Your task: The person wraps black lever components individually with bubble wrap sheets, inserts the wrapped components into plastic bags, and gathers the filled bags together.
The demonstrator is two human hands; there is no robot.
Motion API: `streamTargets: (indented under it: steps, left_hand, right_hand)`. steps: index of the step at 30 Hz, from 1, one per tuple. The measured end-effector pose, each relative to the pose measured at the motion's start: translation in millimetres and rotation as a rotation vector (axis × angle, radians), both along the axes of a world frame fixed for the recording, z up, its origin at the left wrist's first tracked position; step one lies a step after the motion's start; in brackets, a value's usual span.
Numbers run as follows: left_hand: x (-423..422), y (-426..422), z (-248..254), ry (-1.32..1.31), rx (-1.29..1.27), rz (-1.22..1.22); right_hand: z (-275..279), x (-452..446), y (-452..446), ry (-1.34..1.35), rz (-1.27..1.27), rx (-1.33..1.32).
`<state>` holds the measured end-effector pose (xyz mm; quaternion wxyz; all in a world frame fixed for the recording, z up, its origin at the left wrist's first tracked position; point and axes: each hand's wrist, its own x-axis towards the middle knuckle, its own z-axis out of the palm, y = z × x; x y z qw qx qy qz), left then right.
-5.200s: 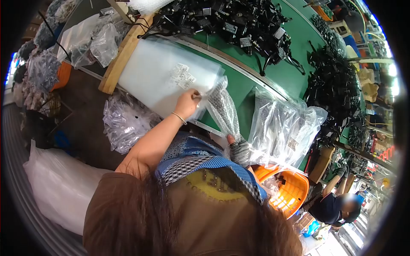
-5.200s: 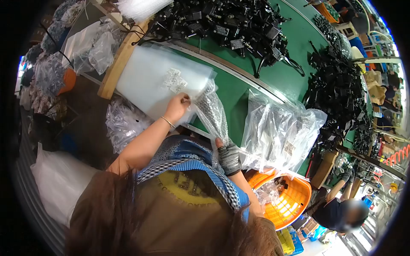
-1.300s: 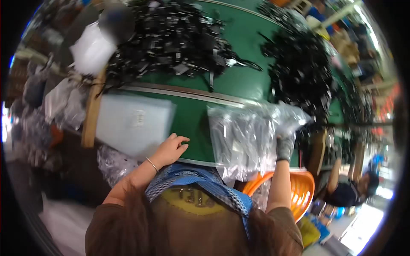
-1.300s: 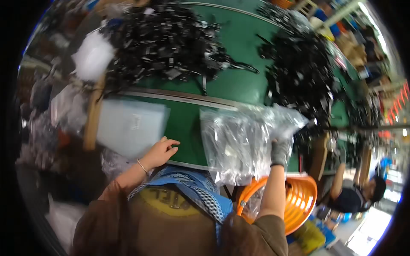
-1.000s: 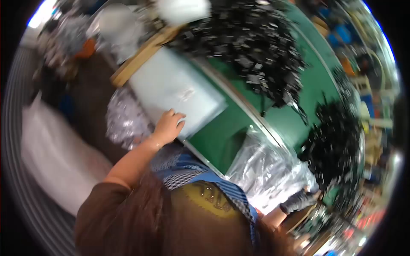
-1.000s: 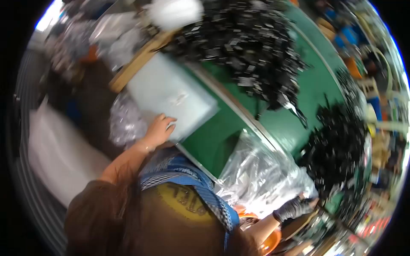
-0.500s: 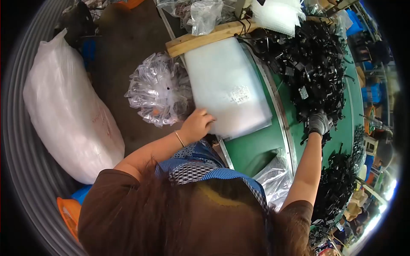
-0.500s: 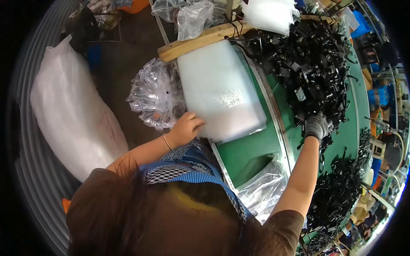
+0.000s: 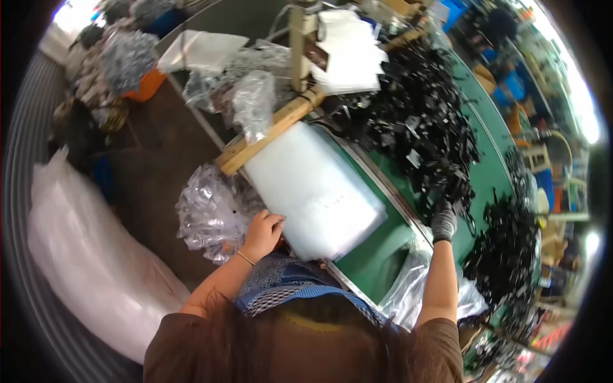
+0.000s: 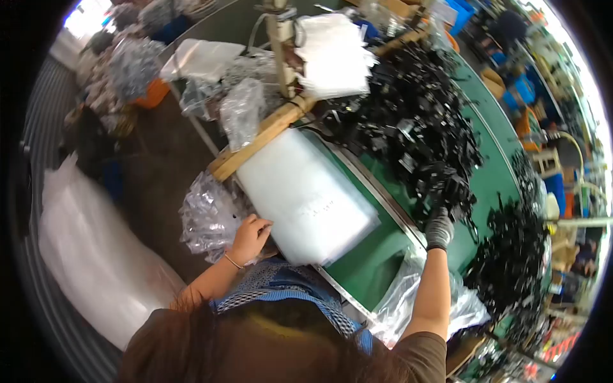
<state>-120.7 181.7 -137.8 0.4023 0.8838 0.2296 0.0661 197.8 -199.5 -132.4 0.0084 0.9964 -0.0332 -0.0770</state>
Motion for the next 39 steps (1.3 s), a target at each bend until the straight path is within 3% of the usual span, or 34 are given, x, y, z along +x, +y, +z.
streamTargets:
  steps: [3,5,7,8,11,13,16,17,19,21,23,24,28,31,35,39]
  left_hand:
    - [27,-3,8,-0.146,0.036,-0.048]
    - [79,1,36,-0.355,0.237,-0.207]
    - [152,10,72,-0.531,0.491,-0.338]
    - [194,9,100,-0.635,0.649,-0.305]
    - [301,17,142,-0.48,1.023,-0.191]
    - [365,32,146,-0.283,1.143,-0.022]
    - [388,44,169,0.296,1.057,-0.096]
    - [389,43,164,0.391,0.997,-0.143]
    - [381,34,145,0.477,1.034,-0.237]
    - [385,38,89,0.415,1.181,-0.178]
    - [381,41,77,0.259,1.265,-0.156]
    - [384,49,71,0.192,1.258,-0.16]
    - [384,74,80,-0.142,1.218,-0.144]
    - [384,65,95,-0.423,1.105,-0.07]
    - [352,38,115,-0.612,1.081,-0.098]
    - [297,4,128,-0.81,1.066,-0.093]
  right_hand:
    - [14,-37,10,0.023,0.025,0.01]
    - [32,-48,24,0.023,-0.009,0.124]
    - [15,-45,18,-0.034,-0.01,0.271]
    - [12,-46,20,-0.03,-0.034,0.371]
    - [12,-54,32,-0.013,-0.039,0.466]
    - [-13,-61,26,-0.094,-0.051,0.515]
    - [-35,-63,20,0.029,-0.221,0.441]
    - [-41,-67,19,0.024,-0.233,0.397]
    - [-86,-81,-4,0.036,-0.196,0.625]
    - [-94,-82,-7,0.085,-0.218,0.702]
    - [-47,-88,10,0.185,-0.295,0.606]
    - [-68,-89,0,0.06,-0.227,0.592]
    - [-36,-86,12,0.183,-0.273,0.542]
    - [-73,-86,-3,0.044,-0.212,0.609]
    - [-8,-83,28,-0.311,-0.211,0.556]
    - [59,-56,61,-0.609,0.131,0.971]
